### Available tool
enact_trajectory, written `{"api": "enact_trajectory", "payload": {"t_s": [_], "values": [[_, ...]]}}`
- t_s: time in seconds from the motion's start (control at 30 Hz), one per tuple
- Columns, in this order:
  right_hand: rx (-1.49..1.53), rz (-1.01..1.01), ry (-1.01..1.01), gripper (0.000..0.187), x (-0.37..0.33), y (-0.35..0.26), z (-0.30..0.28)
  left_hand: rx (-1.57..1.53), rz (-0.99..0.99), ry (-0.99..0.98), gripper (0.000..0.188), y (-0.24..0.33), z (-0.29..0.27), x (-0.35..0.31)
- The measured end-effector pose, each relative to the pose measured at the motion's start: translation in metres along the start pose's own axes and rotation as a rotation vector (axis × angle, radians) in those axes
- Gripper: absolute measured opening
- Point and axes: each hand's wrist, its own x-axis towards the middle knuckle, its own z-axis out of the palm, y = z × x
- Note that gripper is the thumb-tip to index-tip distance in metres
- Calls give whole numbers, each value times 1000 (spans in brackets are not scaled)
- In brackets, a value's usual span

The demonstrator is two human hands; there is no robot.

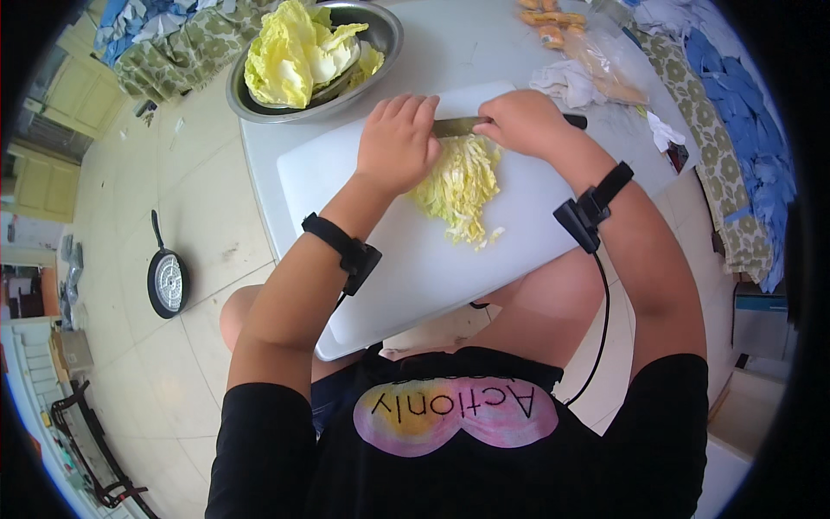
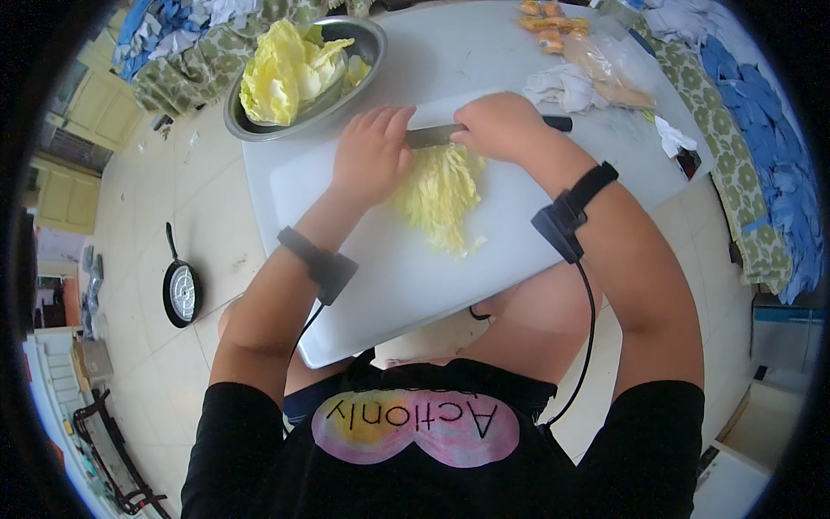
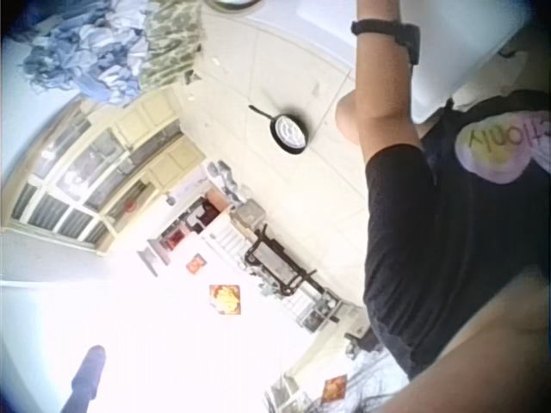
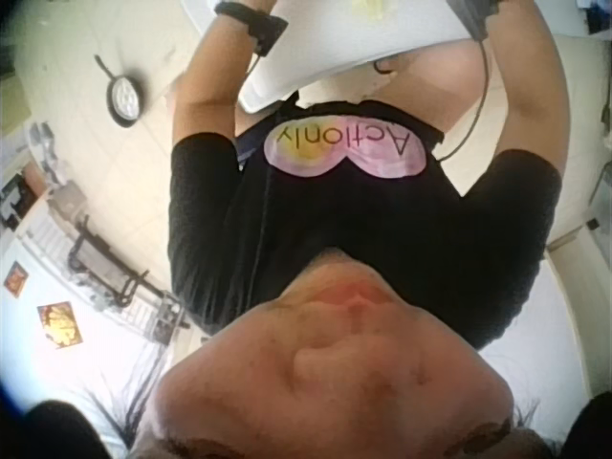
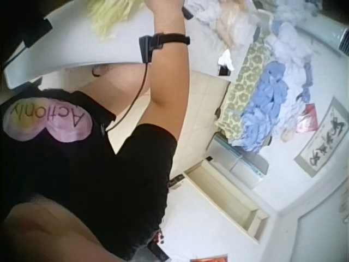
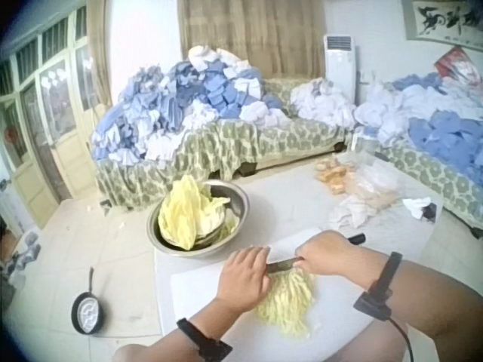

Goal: Chop napa cabbage on a white cutting board using a cleaver while seated on a stool.

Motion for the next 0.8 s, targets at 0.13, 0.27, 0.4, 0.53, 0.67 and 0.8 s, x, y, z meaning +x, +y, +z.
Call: {"api": "enact_trajectory", "payload": {"t_s": [0.13,0.27,0.4,0.53,0.67,0.8], "values": [[145,85,9,31,-11,7,29,111,-7,-129,43,14,0,16],[184,123,-15,31,-6,11,20,56,-46,-108,41,11,4,24],[90,68,-52,30,-2,-10,-37,12,-48,141,43,6,-13,19],[26,16,-135,29,-7,-10,-19,-202,-43,80,47,14,1,-3],[177,101,-104,32,-23,-2,20,-41,27,14,41,27,2,-1],[220,129,-75,31,-27,-2,24,-23,-16,-108,36,30,-2,6]]}}
